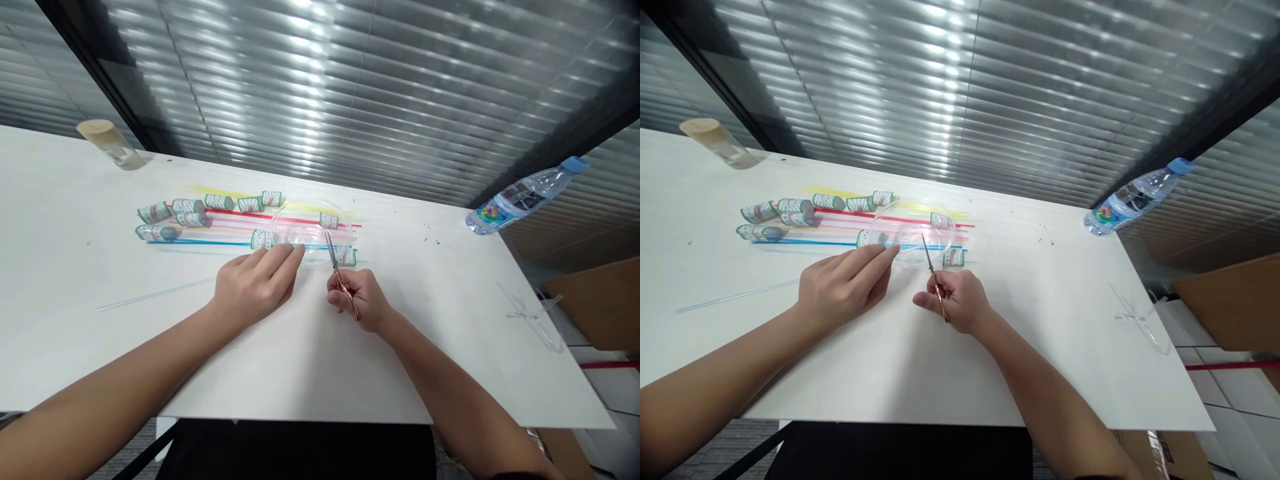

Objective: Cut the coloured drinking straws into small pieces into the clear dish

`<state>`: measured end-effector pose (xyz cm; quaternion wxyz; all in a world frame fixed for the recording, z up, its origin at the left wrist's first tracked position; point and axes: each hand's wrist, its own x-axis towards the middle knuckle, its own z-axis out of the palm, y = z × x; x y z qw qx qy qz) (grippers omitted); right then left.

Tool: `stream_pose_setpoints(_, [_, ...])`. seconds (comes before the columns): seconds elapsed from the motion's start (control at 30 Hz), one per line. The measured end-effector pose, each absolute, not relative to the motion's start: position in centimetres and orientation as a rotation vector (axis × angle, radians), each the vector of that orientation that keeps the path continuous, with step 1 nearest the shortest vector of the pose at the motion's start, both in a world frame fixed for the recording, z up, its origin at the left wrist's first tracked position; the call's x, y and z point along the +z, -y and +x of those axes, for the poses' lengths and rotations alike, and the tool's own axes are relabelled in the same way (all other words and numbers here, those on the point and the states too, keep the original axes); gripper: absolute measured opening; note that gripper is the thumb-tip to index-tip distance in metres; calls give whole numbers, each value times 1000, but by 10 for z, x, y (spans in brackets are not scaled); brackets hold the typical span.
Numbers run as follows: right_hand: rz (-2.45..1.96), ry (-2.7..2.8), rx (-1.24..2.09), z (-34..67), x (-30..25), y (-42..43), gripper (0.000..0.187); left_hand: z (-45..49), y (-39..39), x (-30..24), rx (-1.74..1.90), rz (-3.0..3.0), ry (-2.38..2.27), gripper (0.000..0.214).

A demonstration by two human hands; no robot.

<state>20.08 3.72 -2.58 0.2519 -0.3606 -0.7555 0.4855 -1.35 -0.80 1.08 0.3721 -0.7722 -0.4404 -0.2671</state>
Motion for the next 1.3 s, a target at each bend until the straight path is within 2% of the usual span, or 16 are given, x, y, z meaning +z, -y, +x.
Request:
stream_pose_setpoints(0.8, [-972,2089,1266,199,-23,-36,59,-14,7,11,-654,-2077,1020,37])
stream_pose_setpoints(1.3, [-1011,1941,1375,197,-24,-37,51,-13,8,13,-668,-1997,1109,37])
